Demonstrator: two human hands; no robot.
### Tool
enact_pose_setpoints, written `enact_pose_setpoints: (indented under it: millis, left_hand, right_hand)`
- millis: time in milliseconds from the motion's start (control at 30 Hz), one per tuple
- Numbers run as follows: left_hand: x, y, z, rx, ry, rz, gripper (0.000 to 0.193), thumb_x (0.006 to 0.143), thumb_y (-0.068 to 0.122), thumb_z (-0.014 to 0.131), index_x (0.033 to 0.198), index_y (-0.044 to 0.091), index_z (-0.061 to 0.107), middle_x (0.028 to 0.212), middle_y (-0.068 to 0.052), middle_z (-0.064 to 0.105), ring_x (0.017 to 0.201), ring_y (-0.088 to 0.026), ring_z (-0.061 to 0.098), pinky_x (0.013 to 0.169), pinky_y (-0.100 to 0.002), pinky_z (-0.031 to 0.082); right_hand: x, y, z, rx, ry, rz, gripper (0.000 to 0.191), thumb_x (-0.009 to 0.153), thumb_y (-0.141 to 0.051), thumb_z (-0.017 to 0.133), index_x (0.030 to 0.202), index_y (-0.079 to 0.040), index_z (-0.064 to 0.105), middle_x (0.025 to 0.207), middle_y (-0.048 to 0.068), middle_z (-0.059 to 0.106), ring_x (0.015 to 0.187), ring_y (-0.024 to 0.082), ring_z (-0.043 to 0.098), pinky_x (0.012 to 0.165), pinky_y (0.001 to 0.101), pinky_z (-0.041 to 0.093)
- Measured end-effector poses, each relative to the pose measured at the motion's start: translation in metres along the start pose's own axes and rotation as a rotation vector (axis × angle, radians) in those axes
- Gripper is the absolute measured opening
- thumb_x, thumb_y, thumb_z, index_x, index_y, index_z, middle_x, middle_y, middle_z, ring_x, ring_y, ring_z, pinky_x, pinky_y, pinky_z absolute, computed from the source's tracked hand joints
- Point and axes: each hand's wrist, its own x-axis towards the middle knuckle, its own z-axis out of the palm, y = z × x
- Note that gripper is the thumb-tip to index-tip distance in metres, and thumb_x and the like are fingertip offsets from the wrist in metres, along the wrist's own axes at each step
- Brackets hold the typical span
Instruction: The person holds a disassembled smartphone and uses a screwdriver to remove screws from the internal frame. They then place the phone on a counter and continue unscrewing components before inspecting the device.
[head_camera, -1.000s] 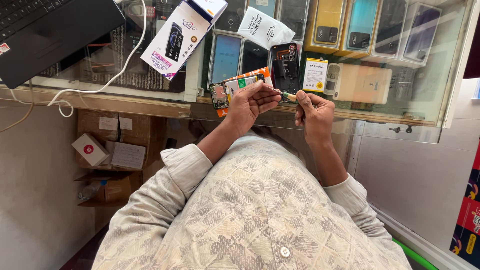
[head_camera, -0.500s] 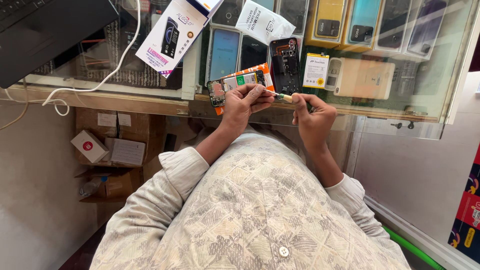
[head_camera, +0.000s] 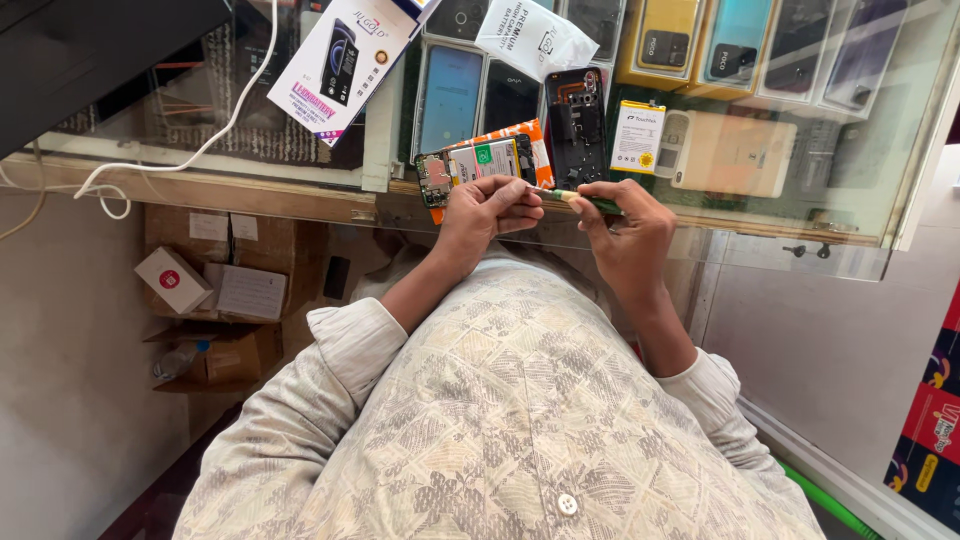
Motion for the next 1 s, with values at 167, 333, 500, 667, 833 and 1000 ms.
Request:
enact_pose_setpoints:
  millis: [167,333,500,667,833,1000]
  left_hand:
    - [0.005,0.001,-0.009,0.005,0.012,-0.060,0.047,0.102,0.039,0.052,0.097,-0.002,0.074,0.084,-0.014,0.077,0.070,-0.018,0.078,0.067,-0.031,0.066]
    - [0.008,0.006,-0.020,0.691,0.200,0.350,0.019,0.098,0.022,0.069,0.099,0.004,0.076,0.082,-0.007,0.076,0.068,-0.014,0.071,0.062,-0.028,0.058]
    - [0.010,0.022,-0.019,1.200,0.160,0.679,0.023,0.086,0.015,0.079,0.109,0.013,0.075,0.103,-0.001,0.074,0.101,-0.020,0.063,0.089,-0.036,0.050]
    - [0.015,0.029,-0.008,1.348,0.035,0.806,0.054,0.075,0.018,0.083,0.127,0.016,0.066,0.129,-0.006,0.060,0.128,-0.028,0.049,0.111,-0.042,0.039]
    - [0.014,0.029,-0.008,1.356,-0.029,0.792,0.059,0.076,0.018,0.084,0.131,0.016,0.065,0.128,-0.005,0.063,0.128,-0.028,0.050,0.111,-0.043,0.037]
    - [0.017,0.025,-0.009,1.353,-0.050,0.739,0.060,0.076,0.019,0.085,0.133,0.014,0.066,0.127,-0.004,0.065,0.128,-0.027,0.052,0.113,-0.043,0.035]
  right_hand:
    - [0.008,0.004,-0.006,-0.064,-0.025,0.021,0.014,0.098,-0.009,0.079,0.103,0.002,0.074,0.089,0.009,0.074,0.071,0.011,0.072,0.059,0.0229,0.056]
    - [0.025,0.012,-0.007,-0.323,-0.071,-0.122,0.015,0.096,-0.013,0.084,0.099,-0.001,0.076,0.084,0.010,0.074,0.066,0.017,0.070,0.059,0.0307,0.053]
    - [0.047,0.018,0.004,-0.396,-0.188,-0.251,0.016,0.097,-0.015,0.081,0.098,-0.001,0.073,0.090,0.013,0.073,0.073,0.025,0.071,0.064,0.0346,0.056]
    - [0.063,0.017,0.016,-0.450,-0.277,-0.233,0.016,0.095,-0.016,0.081,0.096,-0.002,0.073,0.082,0.014,0.070,0.066,0.028,0.068,0.060,0.0393,0.053]
    - [0.067,0.015,0.018,-0.467,-0.287,-0.241,0.016,0.095,-0.016,0.080,0.097,-0.002,0.073,0.085,0.014,0.070,0.067,0.030,0.068,0.060,0.0401,0.053]
    - [0.070,0.015,0.017,-0.504,-0.315,-0.276,0.018,0.096,-0.017,0.080,0.096,-0.002,0.071,0.084,0.014,0.069,0.072,0.033,0.068,0.063,0.0422,0.053]
